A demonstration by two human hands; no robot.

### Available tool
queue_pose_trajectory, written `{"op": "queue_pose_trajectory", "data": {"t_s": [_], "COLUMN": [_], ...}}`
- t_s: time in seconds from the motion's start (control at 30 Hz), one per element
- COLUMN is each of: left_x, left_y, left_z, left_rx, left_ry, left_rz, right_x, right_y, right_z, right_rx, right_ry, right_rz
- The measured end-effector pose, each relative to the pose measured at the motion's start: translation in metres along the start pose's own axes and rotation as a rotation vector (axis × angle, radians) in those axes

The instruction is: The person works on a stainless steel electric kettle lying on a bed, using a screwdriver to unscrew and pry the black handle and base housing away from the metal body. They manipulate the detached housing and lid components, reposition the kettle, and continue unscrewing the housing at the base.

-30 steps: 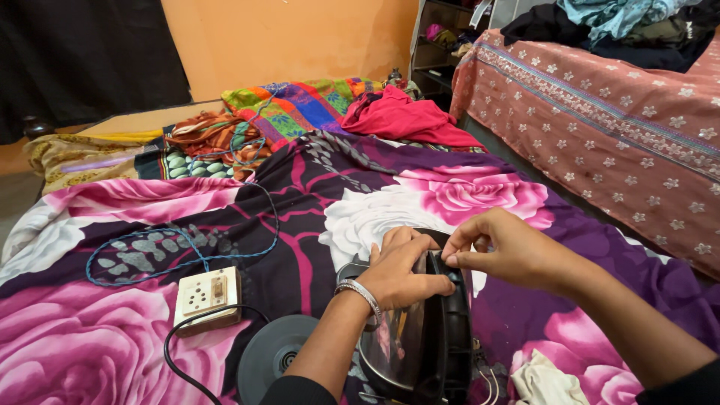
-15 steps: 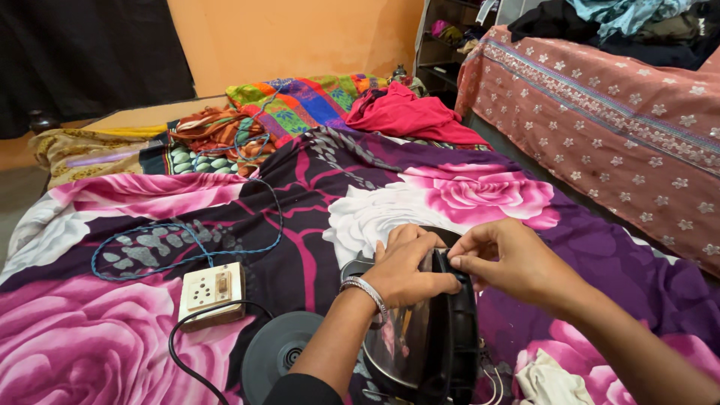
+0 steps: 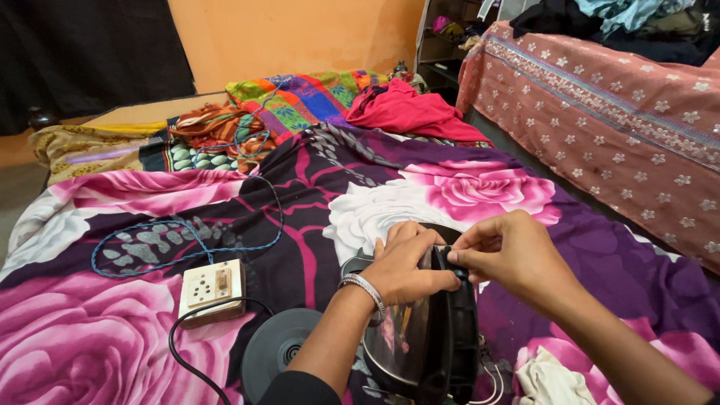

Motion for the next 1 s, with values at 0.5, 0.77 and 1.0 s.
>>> {"op": "queue_pose_trajectory", "data": {"t_s": [0.5, 0.77, 1.0], "left_x": [0.002, 0.0, 0.003], "left_y": [0.002, 0.003, 0.007], "left_z": [-0.001, 0.004, 0.002], "left_rx": [-0.002, 0.003, 0.006], "left_ry": [-0.003, 0.011, 0.015], "left_rz": [0.022, -0.002, -0.037], "right_x": [0.004, 0.001, -0.001], "right_y": [-0.001, -0.003, -0.002], "right_z": [0.037, 0.016, 0.006], "right_rx": [0.397, 0.201, 0.103], "right_ry": [0.222, 0.052, 0.068], "right_rz": [-0.064, -0.045, -0.026]}}
Point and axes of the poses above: each hand's wrist, its own x-axis away from the middle knuckle, its own y-axis out of the back of the hand, z = x × y, the point moved 8 cm from there along -x, towards the middle knuckle, and after that the axes turned 3 degrees about -y, right-handed, at the moved point
